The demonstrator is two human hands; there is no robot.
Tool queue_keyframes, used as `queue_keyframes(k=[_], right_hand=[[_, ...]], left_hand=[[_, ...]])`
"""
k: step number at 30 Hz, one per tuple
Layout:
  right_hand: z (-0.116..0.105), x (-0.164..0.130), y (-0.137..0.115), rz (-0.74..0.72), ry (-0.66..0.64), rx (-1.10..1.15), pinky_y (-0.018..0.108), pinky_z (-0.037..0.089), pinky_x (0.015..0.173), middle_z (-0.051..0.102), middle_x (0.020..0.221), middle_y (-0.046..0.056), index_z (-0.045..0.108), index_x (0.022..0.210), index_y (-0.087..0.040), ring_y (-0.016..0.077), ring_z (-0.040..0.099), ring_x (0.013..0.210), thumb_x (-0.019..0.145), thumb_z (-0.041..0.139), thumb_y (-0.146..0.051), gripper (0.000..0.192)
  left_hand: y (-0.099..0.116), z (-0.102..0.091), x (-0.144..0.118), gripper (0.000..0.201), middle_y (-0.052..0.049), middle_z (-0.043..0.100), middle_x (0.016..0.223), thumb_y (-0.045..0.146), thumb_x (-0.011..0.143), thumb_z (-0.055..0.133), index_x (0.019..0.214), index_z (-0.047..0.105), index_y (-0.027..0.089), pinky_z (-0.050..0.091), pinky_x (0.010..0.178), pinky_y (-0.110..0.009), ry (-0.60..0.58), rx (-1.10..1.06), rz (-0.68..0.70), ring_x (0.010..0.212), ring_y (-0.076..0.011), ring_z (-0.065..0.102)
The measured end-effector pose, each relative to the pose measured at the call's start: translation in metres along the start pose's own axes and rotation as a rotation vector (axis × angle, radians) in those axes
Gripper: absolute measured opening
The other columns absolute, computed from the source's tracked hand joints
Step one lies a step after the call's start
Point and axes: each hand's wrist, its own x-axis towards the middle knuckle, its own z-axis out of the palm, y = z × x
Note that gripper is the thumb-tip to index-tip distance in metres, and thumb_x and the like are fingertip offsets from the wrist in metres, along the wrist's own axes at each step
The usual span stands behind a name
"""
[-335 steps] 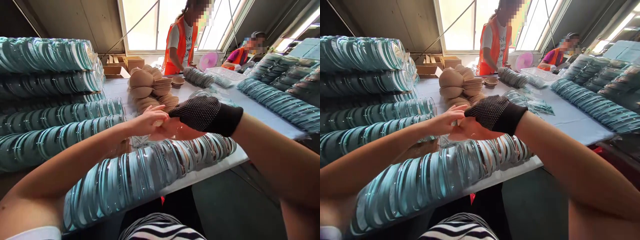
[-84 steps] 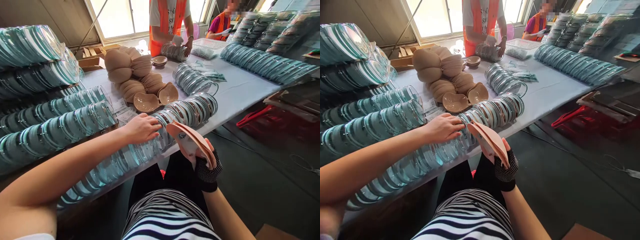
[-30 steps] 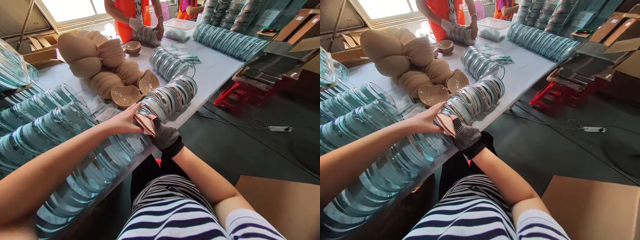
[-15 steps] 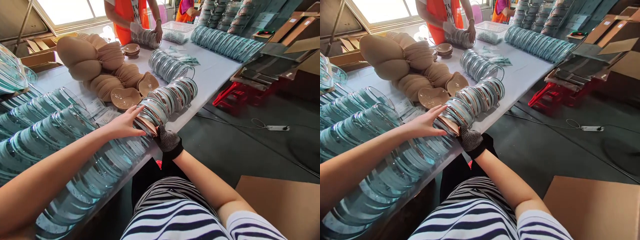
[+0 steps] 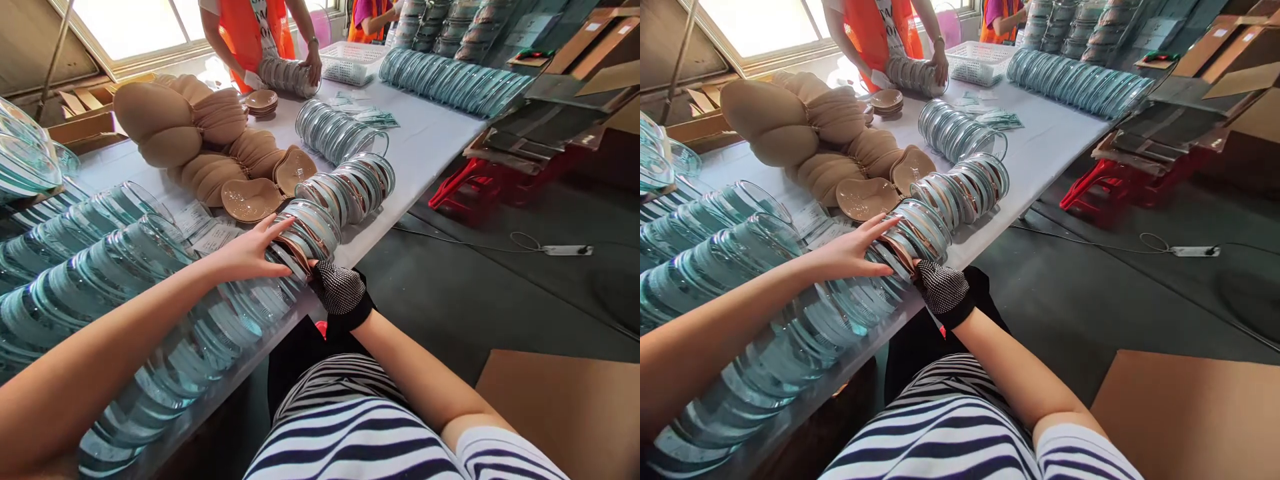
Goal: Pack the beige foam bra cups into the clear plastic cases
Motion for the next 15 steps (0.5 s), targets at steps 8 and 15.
queue_keyframes(k=[8,15], right_hand=[[-0.010,0.009,-0.001,0.098,-0.224,0.050,0.024,0.048,0.069,0.075,0.100,0.007,0.068,0.112,-0.022,0.0190,0.071,0.083,0.097,0.044,-0.034,0.031],[-0.017,0.022,-0.005,0.135,-0.374,0.076,0.030,0.051,0.072,0.073,0.103,0.010,0.064,0.117,-0.023,0.0225,0.071,0.085,0.098,0.039,-0.028,0.032]], left_hand=[[-0.002,0.006,0.001,0.098,-0.012,0.002,0.164,0.059,0.078,0.065,0.156,0.013,0.030,0.022,0.119,-0.046,0.009,0.011,0.027,0.150,-0.0328,0.006],[-0.004,0.008,0.000,0.080,-0.013,0.014,0.161,0.057,0.083,0.063,0.151,0.030,0.030,0.027,0.117,-0.047,0.103,-0.036,0.088,0.149,-0.0331,0.016]])
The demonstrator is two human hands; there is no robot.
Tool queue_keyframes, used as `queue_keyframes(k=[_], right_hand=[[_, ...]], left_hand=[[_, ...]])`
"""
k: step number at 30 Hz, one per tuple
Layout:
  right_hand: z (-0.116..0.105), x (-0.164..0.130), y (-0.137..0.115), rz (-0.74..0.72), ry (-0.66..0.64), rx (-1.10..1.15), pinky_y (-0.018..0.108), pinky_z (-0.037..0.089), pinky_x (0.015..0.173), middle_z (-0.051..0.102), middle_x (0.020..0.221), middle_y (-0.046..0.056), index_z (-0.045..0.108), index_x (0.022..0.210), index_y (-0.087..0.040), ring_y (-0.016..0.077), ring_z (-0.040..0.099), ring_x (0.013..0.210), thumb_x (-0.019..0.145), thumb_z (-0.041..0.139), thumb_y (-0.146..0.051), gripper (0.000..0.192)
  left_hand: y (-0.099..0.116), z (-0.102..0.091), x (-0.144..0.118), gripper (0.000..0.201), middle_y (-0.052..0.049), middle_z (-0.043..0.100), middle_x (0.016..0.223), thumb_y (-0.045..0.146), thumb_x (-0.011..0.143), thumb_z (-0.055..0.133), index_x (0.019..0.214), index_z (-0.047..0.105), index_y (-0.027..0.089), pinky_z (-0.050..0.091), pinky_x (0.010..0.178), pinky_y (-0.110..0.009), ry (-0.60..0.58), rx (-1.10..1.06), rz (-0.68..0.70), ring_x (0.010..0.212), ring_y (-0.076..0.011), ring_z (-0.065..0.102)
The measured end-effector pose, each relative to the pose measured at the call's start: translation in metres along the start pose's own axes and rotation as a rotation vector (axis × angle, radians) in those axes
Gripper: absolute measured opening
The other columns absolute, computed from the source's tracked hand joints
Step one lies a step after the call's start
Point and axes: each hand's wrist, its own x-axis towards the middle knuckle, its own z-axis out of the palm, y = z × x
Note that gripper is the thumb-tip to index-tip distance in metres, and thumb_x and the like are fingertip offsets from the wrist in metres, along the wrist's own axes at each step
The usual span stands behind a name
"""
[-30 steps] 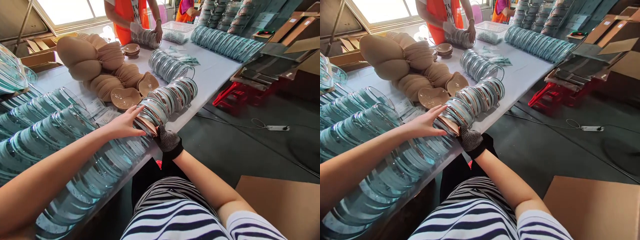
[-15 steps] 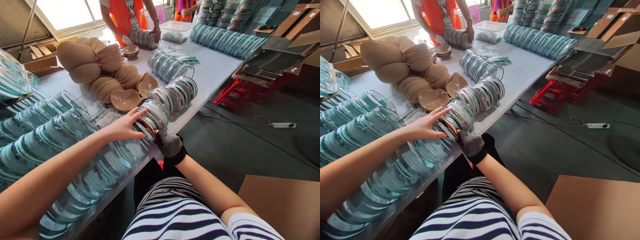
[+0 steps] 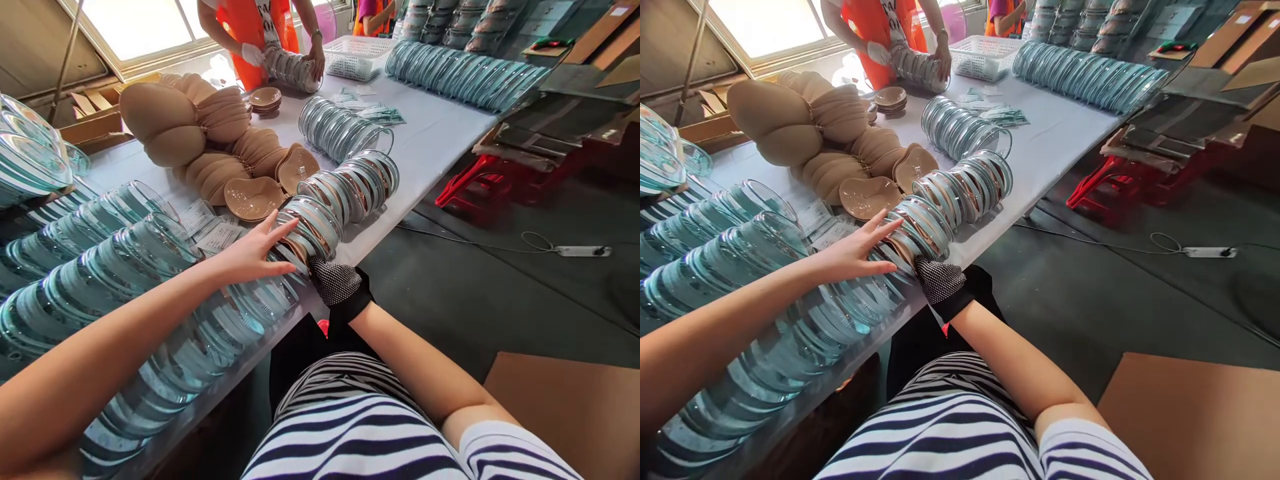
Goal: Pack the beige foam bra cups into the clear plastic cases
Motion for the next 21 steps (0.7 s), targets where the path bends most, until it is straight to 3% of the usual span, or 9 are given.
queue_keyframes(k=[3,5,7,12,14,18,21], right_hand=[[0.002,0.002,0.004,-0.031,-0.007,0.247,0.028,0.051,0.072,0.074,0.098,0.007,0.065,0.108,-0.021,0.0201,0.070,0.083,0.092,0.049,-0.021,0.023],[0.006,0.001,0.008,-0.081,0.016,0.516,0.025,0.052,0.071,0.073,0.090,0.004,0.063,0.104,-0.019,0.0159,0.069,0.078,0.089,0.054,-0.020,0.018],[0.010,-0.001,0.013,-0.107,0.060,0.678,0.023,0.051,0.068,0.071,0.082,0.001,0.061,0.101,-0.019,0.0133,0.067,0.070,0.092,0.053,-0.027,0.015],[0.015,0.002,0.020,-0.137,0.156,0.580,0.028,0.050,0.073,0.071,0.086,0.006,0.064,0.090,-0.020,0.0181,0.068,0.080,0.092,0.051,-0.035,0.020],[0.015,0.005,0.019,-0.136,0.141,0.673,0.029,0.050,0.072,0.070,0.083,0.006,0.064,0.084,-0.019,0.0183,0.067,0.077,0.089,0.054,-0.039,0.023],[0.021,0.006,0.009,0.087,0.051,1.148,0.024,0.043,0.048,0.056,0.057,-0.002,0.059,0.072,-0.018,0.0119,0.053,0.046,0.080,0.059,-0.061,0.043],[0.024,0.002,0.002,0.160,0.105,1.186,0.024,0.040,0.044,0.055,0.055,-0.002,0.061,0.074,-0.018,0.0115,0.051,0.043,0.079,0.058,-0.066,0.049]], left_hand=[[-0.001,-0.001,0.001,0.034,-0.010,0.049,0.137,0.044,0.092,0.054,0.117,0.067,0.025,0.037,0.110,-0.042,0.200,-0.028,0.067,0.131,-0.0254,0.046],[-0.002,-0.002,0.003,0.023,-0.006,0.063,0.109,0.037,0.092,0.055,0.095,0.072,0.022,0.044,0.099,-0.038,0.249,-0.034,0.104,0.108,-0.0204,0.057],[-0.002,-0.004,0.005,0.021,-0.004,0.066,0.092,0.036,0.091,0.057,0.089,0.072,0.022,0.046,0.090,-0.034,0.221,-0.051,0.143,0.093,-0.0179,0.059],[0.000,-0.009,0.013,0.025,-0.003,0.066,0.084,0.035,0.092,0.056,0.080,0.072,0.019,0.043,0.083,-0.032,0.183,0.052,0.207,0.085,-0.0179,0.058],[0.000,-0.011,0.017,0.027,-0.003,0.066,0.081,0.035,0.092,0.056,0.076,0.070,0.019,0.041,0.082,-0.033,0.147,0.136,0.207,0.083,-0.0184,0.057],[0.000,-0.010,0.021,0.029,-0.002,0.065,0.079,0.035,0.094,0.053,0.077,0.070,0.019,0.040,0.082,-0.032,0.040,0.090,0.287,0.080,-0.0161,0.057],[-0.001,-0.006,0.020,0.026,-0.002,0.065,0.080,0.035,0.093,0.054,0.082,0.072,0.020,0.039,0.086,-0.032,0.093,-0.013,0.314,0.082,-0.0154,0.058]])
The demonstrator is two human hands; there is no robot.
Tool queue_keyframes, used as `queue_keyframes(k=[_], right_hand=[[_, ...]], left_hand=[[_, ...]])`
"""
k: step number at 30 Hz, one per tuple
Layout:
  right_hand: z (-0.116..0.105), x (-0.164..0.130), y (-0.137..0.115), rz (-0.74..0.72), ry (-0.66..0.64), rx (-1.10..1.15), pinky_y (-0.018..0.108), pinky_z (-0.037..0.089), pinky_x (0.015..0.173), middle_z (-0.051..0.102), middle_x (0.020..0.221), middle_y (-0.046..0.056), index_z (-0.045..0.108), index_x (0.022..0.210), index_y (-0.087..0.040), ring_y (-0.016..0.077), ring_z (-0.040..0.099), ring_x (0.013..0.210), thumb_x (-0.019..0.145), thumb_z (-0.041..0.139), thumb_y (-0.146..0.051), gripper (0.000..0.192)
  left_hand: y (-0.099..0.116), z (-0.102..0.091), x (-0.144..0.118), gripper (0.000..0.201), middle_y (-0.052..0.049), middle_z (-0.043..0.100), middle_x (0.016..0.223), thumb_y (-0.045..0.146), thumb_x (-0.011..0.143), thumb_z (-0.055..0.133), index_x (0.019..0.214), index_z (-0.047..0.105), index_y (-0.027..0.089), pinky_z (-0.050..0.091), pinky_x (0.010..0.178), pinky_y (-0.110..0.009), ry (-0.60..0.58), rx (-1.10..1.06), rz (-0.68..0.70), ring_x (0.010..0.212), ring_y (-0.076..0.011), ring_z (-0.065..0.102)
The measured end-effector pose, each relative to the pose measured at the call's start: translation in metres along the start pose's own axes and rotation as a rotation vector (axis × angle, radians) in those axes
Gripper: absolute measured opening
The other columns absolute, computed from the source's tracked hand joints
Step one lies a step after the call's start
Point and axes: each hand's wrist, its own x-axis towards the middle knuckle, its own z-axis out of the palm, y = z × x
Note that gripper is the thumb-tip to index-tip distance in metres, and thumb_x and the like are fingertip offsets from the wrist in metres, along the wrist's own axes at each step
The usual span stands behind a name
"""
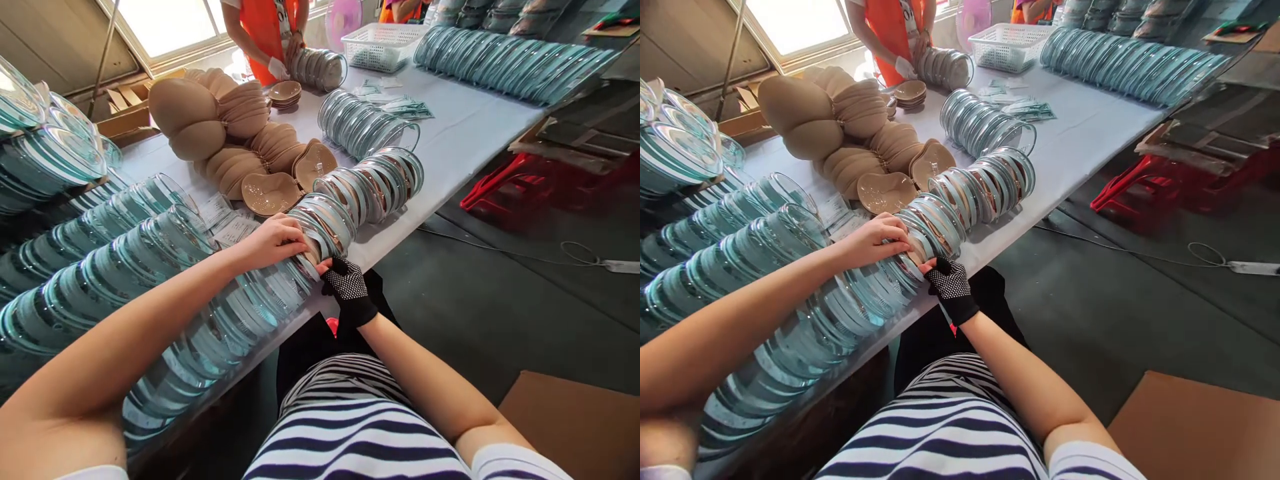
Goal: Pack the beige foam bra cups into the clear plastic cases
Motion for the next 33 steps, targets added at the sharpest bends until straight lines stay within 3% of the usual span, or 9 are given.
queue_keyframes(k=[4,7,11,14,17,19,22,27,33], right_hand=[[-0.003,-0.006,-0.010,-0.335,0.003,-0.476,0.026,0.046,0.062,0.068,0.071,0.004,0.067,0.078,-0.019,0.0153,0.063,0.064,0.094,0.046,-0.055,0.045],[-0.003,-0.005,-0.024,-0.562,0.024,-0.774,0.026,0.046,0.077,0.073,0.094,0.007,0.069,0.101,-0.019,0.0176,0.066,0.086,0.096,0.047,-0.047,0.035],[0.005,0.000,-0.037,-0.496,-0.094,-0.979,0.026,0.041,0.067,0.071,0.083,0.007,0.069,0.089,-0.017,0.0182,0.065,0.076,0.096,0.045,-0.051,0.042],[0.005,0.001,-0.037,-0.387,-0.112,-0.967,0.027,0.040,0.064,0.071,0.081,0.006,0.069,0.088,-0.018,0.0184,0.065,0.074,0.094,0.049,-0.053,0.041],[-0.001,-0.004,-0.035,-0.429,-0.042,-0.921,0.029,0.045,0.070,0.072,0.086,0.006,0.069,0.091,-0.020,0.0199,0.065,0.080,0.094,0.049,-0.052,0.038],[-0.004,-0.004,-0.040,-0.538,0.024,-0.928,0.032,0.046,0.083,0.072,0.096,0.007,0.070,0.101,-0.021,0.0214,0.064,0.092,0.096,0.047,-0.049,0.036],[-0.004,0.010,-0.056,-0.717,0.017,-1.018,0.043,0.033,0.109,0.062,0.128,0.009,0.064,0.123,-0.025,0.0276,0.049,0.124,0.092,0.052,-0.053,0.043],[-0.003,0.057,-0.070,-0.835,-0.235,-1.159,0.059,0.009,0.115,0.049,0.145,0.005,0.065,0.119,-0.027,0.0327,0.031,0.139,0.095,0.045,-0.053,0.041],[-0.031,0.067,-0.060,-0.785,-0.207,-1.150,0.057,0.008,0.117,0.047,0.148,0.008,0.066,0.117,-0.021,0.0286,0.031,0.141,0.098,0.040,-0.031,0.034]], left_hand=[[-0.001,0.002,-0.005,0.027,-0.003,0.064,0.079,0.038,0.091,0.057,0.078,0.070,0.019,0.042,0.081,-0.031,0.109,-0.026,-0.033,0.081,-0.0159,0.056],[-0.003,0.002,-0.004,0.035,-0.002,0.065,0.075,0.040,0.094,0.052,0.072,0.071,0.020,0.040,0.083,-0.033,-0.035,0.026,0.011,0.077,-0.0151,0.056],[-0.006,0.000,0.000,0.039,0.000,0.067,0.071,0.038,0.099,0.042,0.080,0.074,0.025,0.039,0.088,-0.035,-0.169,0.062,0.004,0.076,-0.0148,0.058],[0.000,-0.006,-0.005,0.034,-0.003,0.068,0.080,0.041,0.096,0.046,0.087,0.071,0.021,0.045,0.086,-0.034,0.021,0.028,-0.079,0.082,-0.0162,0.060],[0.020,-0.011,-0.028,0.041,-0.012,0.061,0.125,0.044,0.093,0.052,0.124,0.058,0.018,0.045,0.101,-0.037,0.262,0.060,-0.188,0.117,-0.0214,0.056],[0.038,-0.008,-0.050,0.076,-0.017,0.038,0.151,0.052,0.086,0.061,0.147,0.034,0.017,0.034,0.113,-0.045,0.180,0.185,-0.257,0.140,-0.0280,0.036],[0.058,0.007,-0.077,0.109,-0.021,0.020,0.159,0.060,0.073,0.071,0.155,0.014,0.017,0.024,0.117,-0.055,-0.031,0.392,-0.391,0.147,-0.0363,0.021],[0.061,0.018,-0.091,0.102,-0.019,0.022,0.159,0.058,0.076,0.068,0.154,0.019,0.016,0.027,0.115,-0.056,-0.125,0.526,-0.439,0.145,-0.0343,0.028],[0.049,0.003,-0.107,0.099,-0.020,0.024,0.158,0.057,0.075,0.069,0.153,0.024,0.015,0.028,0.115,-0.055,-0.113,0.584,-0.535,0.144,-0.0350,0.029]])
